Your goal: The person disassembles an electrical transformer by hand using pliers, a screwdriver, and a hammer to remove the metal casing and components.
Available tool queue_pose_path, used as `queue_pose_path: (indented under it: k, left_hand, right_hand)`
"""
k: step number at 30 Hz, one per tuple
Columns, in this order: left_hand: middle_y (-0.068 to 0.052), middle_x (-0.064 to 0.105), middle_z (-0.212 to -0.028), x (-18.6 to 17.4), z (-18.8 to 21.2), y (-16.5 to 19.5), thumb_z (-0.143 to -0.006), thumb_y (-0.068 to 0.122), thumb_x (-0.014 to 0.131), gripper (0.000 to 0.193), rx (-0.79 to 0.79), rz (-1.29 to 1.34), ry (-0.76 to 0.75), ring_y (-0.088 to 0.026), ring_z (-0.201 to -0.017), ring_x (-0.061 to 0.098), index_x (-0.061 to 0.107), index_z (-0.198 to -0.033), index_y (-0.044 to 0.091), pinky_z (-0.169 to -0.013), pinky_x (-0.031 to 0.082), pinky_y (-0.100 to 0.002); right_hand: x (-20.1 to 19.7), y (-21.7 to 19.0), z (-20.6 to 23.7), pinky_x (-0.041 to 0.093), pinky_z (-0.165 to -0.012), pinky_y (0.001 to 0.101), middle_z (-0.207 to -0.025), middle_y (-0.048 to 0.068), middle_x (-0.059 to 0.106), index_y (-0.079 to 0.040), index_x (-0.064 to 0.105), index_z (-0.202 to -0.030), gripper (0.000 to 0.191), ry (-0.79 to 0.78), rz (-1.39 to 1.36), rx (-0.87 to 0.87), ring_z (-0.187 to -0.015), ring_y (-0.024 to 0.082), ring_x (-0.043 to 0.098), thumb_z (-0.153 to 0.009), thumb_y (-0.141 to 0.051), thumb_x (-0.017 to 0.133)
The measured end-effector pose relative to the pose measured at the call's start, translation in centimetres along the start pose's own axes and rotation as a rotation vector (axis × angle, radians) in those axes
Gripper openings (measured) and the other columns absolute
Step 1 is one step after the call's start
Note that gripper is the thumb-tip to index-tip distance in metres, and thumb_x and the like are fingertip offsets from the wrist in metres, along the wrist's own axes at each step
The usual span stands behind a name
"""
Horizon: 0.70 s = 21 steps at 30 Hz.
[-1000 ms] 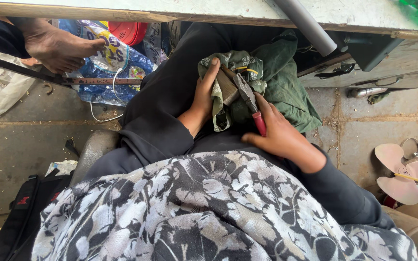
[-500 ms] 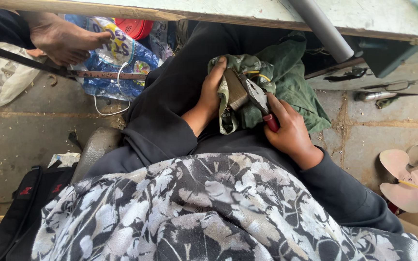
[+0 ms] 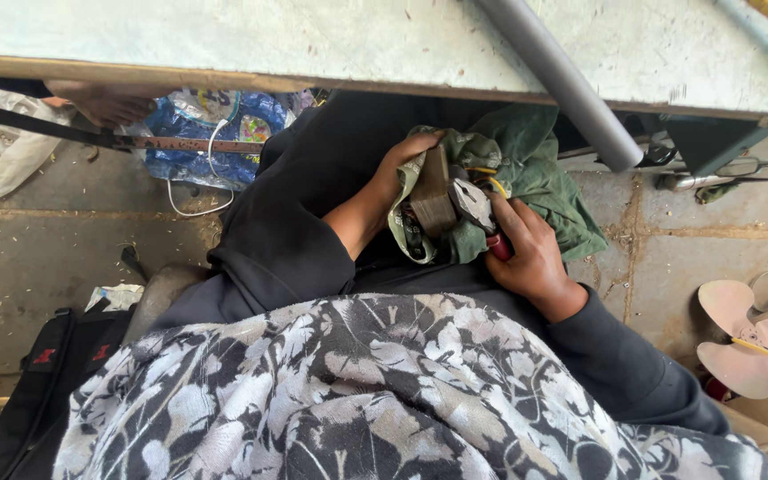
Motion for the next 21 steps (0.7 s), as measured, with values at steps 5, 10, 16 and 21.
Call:
queue_pose_path:
  k: [5,10,16,21]
  left_hand:
    - [-0.018,0.063,-0.128,2.5,2.5,1.1,-0.099,0.072,0.052,0.081,0.104,0.211,-0.206,-0.031,-0.115,0.065,0.057,-0.136,0.0,-0.104,0.054,-0.045]
    - [-0.01,0.051,-0.138,4.0,4.3,2.5,-0.08,0.059,0.076,0.096,0.336,-0.263,0.026,-0.022,-0.127,0.054,0.029,-0.149,0.01,-0.108,0.046,-0.038]
    - [-0.012,0.058,-0.133,2.5,5.6,2.7,-0.082,0.05,0.081,0.094,0.501,-0.317,0.214,-0.021,-0.122,0.057,0.037,-0.15,0.002,-0.104,0.047,-0.035]
    - [-0.011,0.063,-0.124,0.6,6.0,2.8,-0.085,0.052,0.078,0.081,0.475,-0.281,0.207,-0.019,-0.112,0.061,0.05,-0.141,0.001,-0.097,0.051,-0.034]
  right_hand:
    - [-0.5,0.1,-1.6,0.054,-0.091,0.0428,-0.122,0.025,0.066,-0.003,0.052,-0.149,0.075,-0.026,-0.061,0.17,-0.106,0.042,0.067,-0.076,0.0,0.07]
    - [-2.0,1.3,-2.0,0.052,-0.094,0.0358,-0.124,0.02,0.069,-0.004,0.046,-0.152,0.085,-0.072,-0.258,0.401,-0.111,0.028,0.069,-0.071,0.0,0.07]
    - [0.9,0.5,-0.7,0.053,-0.096,0.0358,-0.124,0.021,0.068,-0.003,0.046,-0.153,0.083,-0.042,-0.222,0.392,-0.109,0.03,0.07,-0.072,0.001,0.067]
    - [2.9,-0.6,-1.1,0.052,-0.101,0.0395,-0.132,0.026,0.064,0.003,0.047,-0.151,0.079,0.058,-0.104,0.191,-0.121,0.037,0.067,-0.075,0.002,0.072]
Point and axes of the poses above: each hand's wrist, its own z-axis away from the middle knuckle, its own x-axis out of the palm, y = z × x, the point moved 9 cm from there along -z, towards the middle knuckle
